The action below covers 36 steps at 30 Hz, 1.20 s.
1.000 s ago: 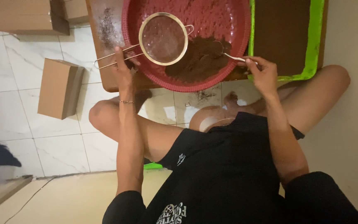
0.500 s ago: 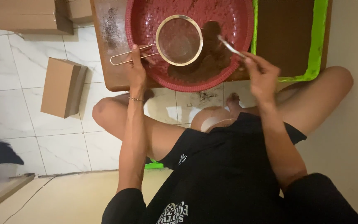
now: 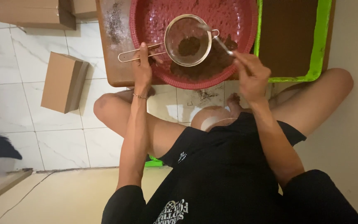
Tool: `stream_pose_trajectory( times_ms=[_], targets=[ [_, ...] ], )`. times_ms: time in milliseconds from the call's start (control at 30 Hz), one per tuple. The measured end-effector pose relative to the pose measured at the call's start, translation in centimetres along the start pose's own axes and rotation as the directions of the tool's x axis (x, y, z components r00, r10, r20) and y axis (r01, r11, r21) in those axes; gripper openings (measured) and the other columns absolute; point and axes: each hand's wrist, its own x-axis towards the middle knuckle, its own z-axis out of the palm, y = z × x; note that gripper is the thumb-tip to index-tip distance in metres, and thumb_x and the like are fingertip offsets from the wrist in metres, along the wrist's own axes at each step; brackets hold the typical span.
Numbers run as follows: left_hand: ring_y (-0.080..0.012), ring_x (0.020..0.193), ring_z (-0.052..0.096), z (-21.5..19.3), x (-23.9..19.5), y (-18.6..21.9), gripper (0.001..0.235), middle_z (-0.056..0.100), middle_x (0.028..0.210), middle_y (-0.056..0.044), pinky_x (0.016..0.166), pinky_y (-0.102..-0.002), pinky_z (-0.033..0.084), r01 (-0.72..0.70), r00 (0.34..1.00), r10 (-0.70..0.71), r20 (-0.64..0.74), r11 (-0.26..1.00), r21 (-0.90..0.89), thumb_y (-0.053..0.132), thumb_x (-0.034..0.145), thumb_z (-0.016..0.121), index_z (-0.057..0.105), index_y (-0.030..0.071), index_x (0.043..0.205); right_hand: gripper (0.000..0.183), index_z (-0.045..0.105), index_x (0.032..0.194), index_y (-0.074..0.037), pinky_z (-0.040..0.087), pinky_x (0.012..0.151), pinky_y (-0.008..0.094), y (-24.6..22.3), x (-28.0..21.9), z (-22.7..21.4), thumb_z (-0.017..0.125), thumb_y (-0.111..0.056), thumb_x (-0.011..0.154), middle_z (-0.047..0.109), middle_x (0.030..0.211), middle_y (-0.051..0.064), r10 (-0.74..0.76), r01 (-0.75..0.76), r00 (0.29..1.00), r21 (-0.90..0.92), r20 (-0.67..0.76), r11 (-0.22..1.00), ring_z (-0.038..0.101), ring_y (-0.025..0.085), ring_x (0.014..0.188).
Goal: The person sits on the floor and uses a spoon to scoop brown powder from a red tray into a metal sieve. They shake the sieve over a green rectangular container to sift the powder, repeating the process multiple times.
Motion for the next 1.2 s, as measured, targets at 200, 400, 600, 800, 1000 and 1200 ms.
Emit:
stream_pose_trajectory(
  times_ms=[200, 400, 600, 800, 1000, 1200],
  targets=[
    [-0.0108, 0.061, 0.062, 0.5, 0.0, 2.0, 0.058, 0.066, 0.059, -0.005, 0.070, -0.025, 0.046, 0.027, 0.999, -0.029, -0.040, 0.997, -0.067, 0.048, 0.107, 0.039, 0.073, 0.014, 0.075, 0.019, 0.071, 0.126, 0.008, 0.059, 0.079, 0.040, -1.6, 1.1, -3.4, 0.061, 0.005, 0.111, 0.074, 0.113, 0.025, 0.225, -0.217, 0.958, 0.064, -0.178, 0.974, 0.070, 0.029, 0.100],
    [-0.0138, 0.062, 0.060, 0.3, -0.2, 2.5, 0.063, 0.067, 0.057, -0.006, 0.074, -0.027, 0.046, -0.038, 0.998, 0.040, -0.039, 0.998, 0.041, 0.045, 0.109, 0.038, 0.071, 0.012, 0.066, 0.020, 0.069, 0.127, 0.008, 0.059, 0.078, 0.042, -1.7, 0.9, -5.0, 0.055, -0.002, 0.116, 0.074, 0.107, 0.031, 0.268, -0.266, 0.937, 0.040, -0.224, 0.963, 0.072, 0.034, 0.098],
    [-0.0109, 0.048, 0.053, 0.4, 0.6, 3.4, 0.066, 0.060, 0.049, -0.004, 0.057, -0.025, 0.041, 0.013, 0.993, -0.027, -0.113, 0.993, -0.121, 0.053, 0.104, 0.043, 0.067, 0.011, 0.059, 0.020, 0.070, 0.125, 0.009, 0.060, 0.078, 0.040, -0.8, -0.1, -4.3, 0.056, -0.002, 0.115, 0.075, 0.106, 0.029, 0.322, -0.317, 0.921, 0.060, -0.220, 0.947, 0.073, 0.033, 0.097],
    [-0.0106, 0.051, 0.058, 0.7, 0.7, 2.0, 0.064, 0.062, 0.052, -0.005, 0.060, -0.022, 0.044, -0.015, 0.997, 0.010, -0.076, 0.997, -0.074, 0.046, 0.107, 0.042, 0.069, 0.011, 0.061, 0.020, 0.069, 0.122, 0.012, 0.060, 0.076, 0.040, -1.6, 0.8, -4.4, 0.054, 0.001, 0.114, 0.073, 0.107, 0.029, 0.225, -0.229, 0.940, 0.014, -0.257, 0.973, 0.074, 0.036, 0.096],
    [-0.0107, 0.052, 0.058, 1.4, 0.9, -1.3, 0.054, 0.065, 0.054, -0.007, 0.061, -0.024, 0.042, -0.079, 0.997, 0.078, -0.027, 0.995, -0.052, 0.040, 0.110, 0.040, 0.076, 0.010, 0.085, 0.013, 0.078, 0.115, 0.009, 0.059, 0.078, 0.045, -3.5, 3.2, -2.2, 0.072, 0.009, 0.104, 0.077, 0.104, 0.023, -0.119, 0.107, 0.992, -0.228, -0.039, 0.968, 0.074, 0.040, 0.088],
    [-0.0133, 0.050, 0.059, 2.4, 0.3, 1.1, 0.052, 0.068, 0.055, -0.008, 0.057, -0.027, 0.045, -0.181, 0.983, 0.181, 0.010, 0.975, 0.128, 0.036, 0.111, 0.040, 0.077, 0.011, 0.084, 0.019, 0.079, 0.118, -0.002, 0.057, 0.069, 0.044, 0.0, 1.1, 1.1, 0.074, 0.002, 0.101, 0.075, 0.087, 0.018, -0.048, 0.093, 0.988, -0.325, 0.144, 0.941, 0.071, 0.037, 0.077]
  ],
)
